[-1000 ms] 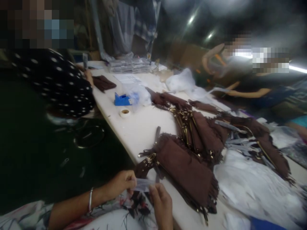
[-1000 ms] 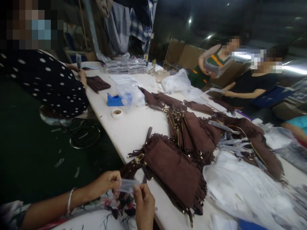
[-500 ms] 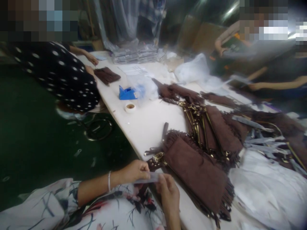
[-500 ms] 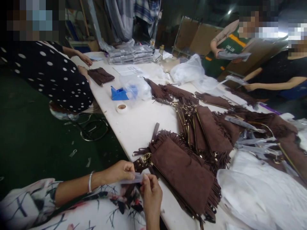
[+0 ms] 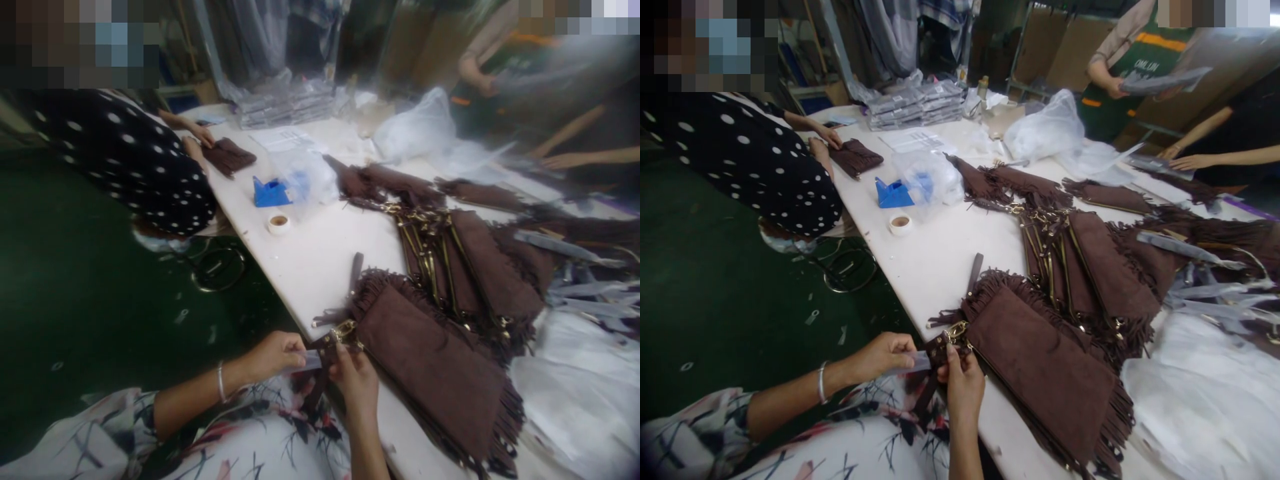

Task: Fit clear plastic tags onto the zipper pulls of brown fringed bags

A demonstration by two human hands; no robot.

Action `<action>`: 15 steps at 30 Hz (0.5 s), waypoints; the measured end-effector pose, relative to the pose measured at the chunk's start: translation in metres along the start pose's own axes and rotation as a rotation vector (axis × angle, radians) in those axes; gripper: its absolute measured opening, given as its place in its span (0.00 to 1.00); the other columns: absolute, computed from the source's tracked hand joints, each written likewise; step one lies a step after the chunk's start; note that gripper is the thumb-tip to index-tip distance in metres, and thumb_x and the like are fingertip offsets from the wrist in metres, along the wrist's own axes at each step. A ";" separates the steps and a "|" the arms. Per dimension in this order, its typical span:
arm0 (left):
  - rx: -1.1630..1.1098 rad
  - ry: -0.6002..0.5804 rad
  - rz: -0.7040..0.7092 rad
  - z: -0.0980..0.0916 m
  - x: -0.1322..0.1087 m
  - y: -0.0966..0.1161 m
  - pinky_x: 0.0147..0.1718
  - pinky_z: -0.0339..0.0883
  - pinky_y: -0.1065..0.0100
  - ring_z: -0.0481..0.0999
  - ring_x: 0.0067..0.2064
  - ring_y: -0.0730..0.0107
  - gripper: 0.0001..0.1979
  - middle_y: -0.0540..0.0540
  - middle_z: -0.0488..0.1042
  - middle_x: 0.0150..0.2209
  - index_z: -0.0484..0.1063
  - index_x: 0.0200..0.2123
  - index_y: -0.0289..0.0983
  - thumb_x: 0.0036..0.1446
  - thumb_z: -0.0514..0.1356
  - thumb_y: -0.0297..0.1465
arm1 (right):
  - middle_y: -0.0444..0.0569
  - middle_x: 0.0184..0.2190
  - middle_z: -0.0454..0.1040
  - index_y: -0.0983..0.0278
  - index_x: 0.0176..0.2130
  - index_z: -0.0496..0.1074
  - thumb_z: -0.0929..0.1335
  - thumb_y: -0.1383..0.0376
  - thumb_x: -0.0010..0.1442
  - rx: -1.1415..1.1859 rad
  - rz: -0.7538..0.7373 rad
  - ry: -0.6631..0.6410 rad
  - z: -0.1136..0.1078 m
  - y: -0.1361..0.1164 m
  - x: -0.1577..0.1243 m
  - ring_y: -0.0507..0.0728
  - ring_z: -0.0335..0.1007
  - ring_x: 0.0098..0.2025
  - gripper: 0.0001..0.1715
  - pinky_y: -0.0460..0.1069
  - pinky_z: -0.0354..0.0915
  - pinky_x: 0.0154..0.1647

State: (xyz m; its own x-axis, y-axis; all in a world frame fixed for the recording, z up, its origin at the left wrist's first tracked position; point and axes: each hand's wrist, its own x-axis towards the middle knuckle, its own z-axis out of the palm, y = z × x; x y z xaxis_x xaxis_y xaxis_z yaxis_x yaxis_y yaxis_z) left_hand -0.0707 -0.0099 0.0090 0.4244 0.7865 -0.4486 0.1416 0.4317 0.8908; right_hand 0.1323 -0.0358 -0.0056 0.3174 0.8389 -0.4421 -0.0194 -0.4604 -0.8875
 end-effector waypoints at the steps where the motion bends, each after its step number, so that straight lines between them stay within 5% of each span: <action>1: 0.010 0.005 -0.007 -0.001 0.000 0.000 0.28 0.57 0.72 0.68 0.29 0.72 0.16 0.50 0.74 0.28 0.74 0.33 0.31 0.49 0.67 0.39 | 0.42 0.18 0.71 0.66 0.37 0.74 0.71 0.46 0.53 0.053 0.015 -0.021 -0.001 0.000 -0.001 0.53 0.68 0.20 0.26 0.46 0.67 0.22; 10: 0.005 -0.038 -0.057 -0.005 -0.003 -0.008 0.28 0.58 0.73 0.70 0.29 0.71 0.16 0.48 0.76 0.29 0.76 0.35 0.31 0.50 0.67 0.38 | 0.41 0.26 0.73 0.65 0.37 0.73 0.75 0.54 0.52 0.445 0.170 -0.189 -0.003 -0.012 -0.011 0.48 0.67 0.26 0.19 0.43 0.69 0.29; 15: -0.002 -0.071 -0.034 -0.001 -0.003 -0.005 0.28 0.59 0.73 0.71 0.29 0.71 0.17 0.47 0.77 0.31 0.77 0.38 0.31 0.52 0.66 0.39 | 0.41 0.28 0.72 0.64 0.37 0.73 0.75 0.55 0.52 0.481 0.192 -0.213 -0.004 -0.016 -0.012 0.48 0.67 0.27 0.18 0.43 0.70 0.29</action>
State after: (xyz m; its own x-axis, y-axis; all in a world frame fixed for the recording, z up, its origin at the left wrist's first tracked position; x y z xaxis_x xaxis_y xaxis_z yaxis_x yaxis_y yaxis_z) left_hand -0.0737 -0.0139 0.0060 0.4819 0.7381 -0.4722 0.1549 0.4586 0.8750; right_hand 0.1328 -0.0397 0.0142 0.0681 0.8159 -0.5741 -0.5044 -0.4683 -0.7254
